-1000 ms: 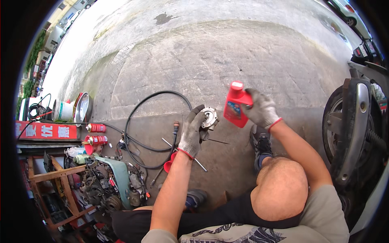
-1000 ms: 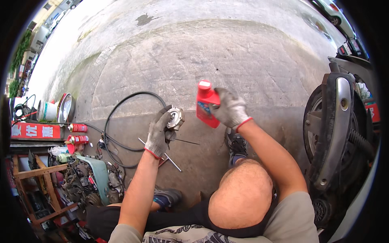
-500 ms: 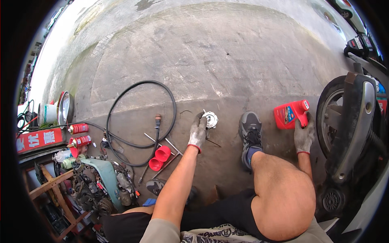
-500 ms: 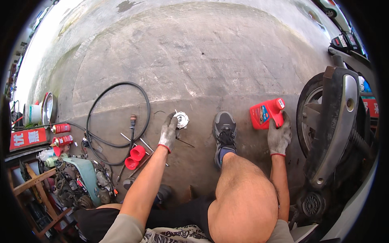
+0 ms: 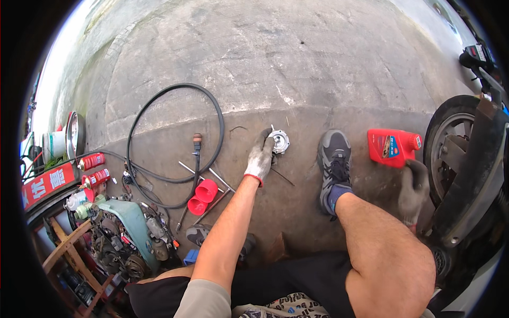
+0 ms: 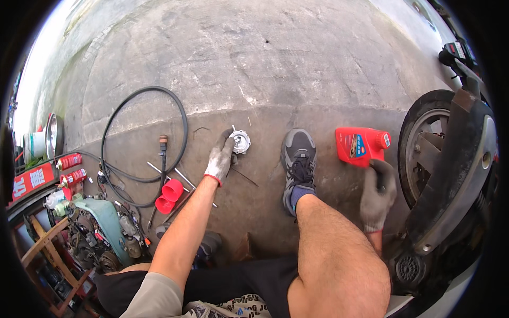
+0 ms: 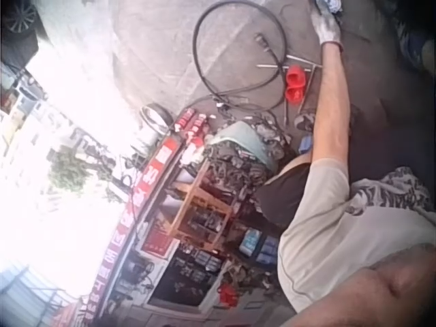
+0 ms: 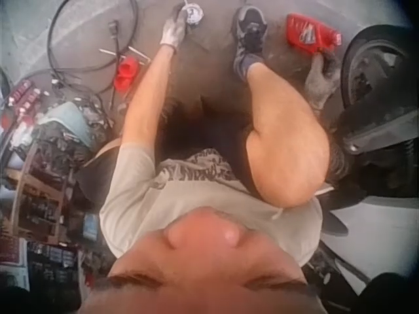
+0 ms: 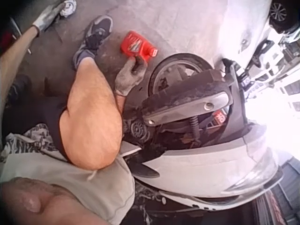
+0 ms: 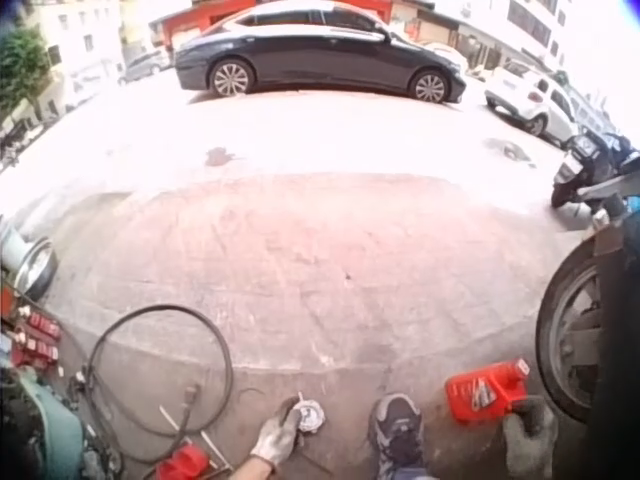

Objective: The recorder is disassembling and cleaning a motorcycle engine component, likely a carburetor or fuel pump assembly, using hand tools and compressed air.

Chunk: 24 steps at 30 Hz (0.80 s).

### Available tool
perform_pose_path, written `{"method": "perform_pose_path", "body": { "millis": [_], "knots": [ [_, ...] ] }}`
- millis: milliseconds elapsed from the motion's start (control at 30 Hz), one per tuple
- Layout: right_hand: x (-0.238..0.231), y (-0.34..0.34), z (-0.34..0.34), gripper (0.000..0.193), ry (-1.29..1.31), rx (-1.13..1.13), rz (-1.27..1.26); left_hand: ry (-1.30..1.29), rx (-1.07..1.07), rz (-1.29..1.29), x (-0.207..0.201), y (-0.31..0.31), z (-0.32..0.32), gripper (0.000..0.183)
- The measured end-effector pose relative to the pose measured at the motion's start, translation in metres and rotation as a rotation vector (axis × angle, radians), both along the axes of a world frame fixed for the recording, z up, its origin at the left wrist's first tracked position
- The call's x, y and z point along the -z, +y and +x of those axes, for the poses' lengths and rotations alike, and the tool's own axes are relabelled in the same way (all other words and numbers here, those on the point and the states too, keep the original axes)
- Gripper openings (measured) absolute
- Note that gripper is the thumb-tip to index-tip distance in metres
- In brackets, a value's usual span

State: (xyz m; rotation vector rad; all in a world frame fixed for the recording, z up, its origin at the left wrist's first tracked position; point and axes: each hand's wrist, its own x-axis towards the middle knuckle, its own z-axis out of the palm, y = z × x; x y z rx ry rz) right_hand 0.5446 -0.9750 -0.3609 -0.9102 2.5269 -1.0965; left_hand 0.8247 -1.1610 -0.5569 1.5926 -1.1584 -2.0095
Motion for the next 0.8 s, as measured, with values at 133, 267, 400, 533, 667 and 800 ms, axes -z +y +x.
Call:
{"method": "perform_pose_path", "body": {
  "millis": [133, 267, 400, 533, 667, 800],
  "knots": [
    [0.05, -0.09, 0.032, 0.027, -0.431, -0.323, 0.282, 0.022, -0.07, 0.038, 0.006, 0.003, 0.025, 0.043],
    [0.124, -0.153, 0.062, 0.042, -0.359, -0.72, 0.499, 0.048, -0.063, 0.039, 0.003, 0.002, 0.024, 0.045],
    [0.146, -0.186, 0.097, 0.044, -0.635, -0.856, 0.629, 0.013, -0.016, -0.132, 0.025, 0.005, 0.034, 0.045],
    [0.18, -0.177, 0.101, 0.044, -0.565, -0.849, 0.615, -0.077, 0.073, -0.139, 0.005, 0.004, 0.022, 0.047],
    [0.188, -0.176, 0.11, 0.042, -0.635, -0.749, 0.519, -0.331, 0.245, -0.311, 0.0, -0.005, 0.036, 0.051],
    [0.187, -0.172, 0.108, 0.039, -0.569, -0.674, 0.386, -0.33, 0.302, -0.353, -0.017, -0.013, 0.023, 0.051]
  ]
}}
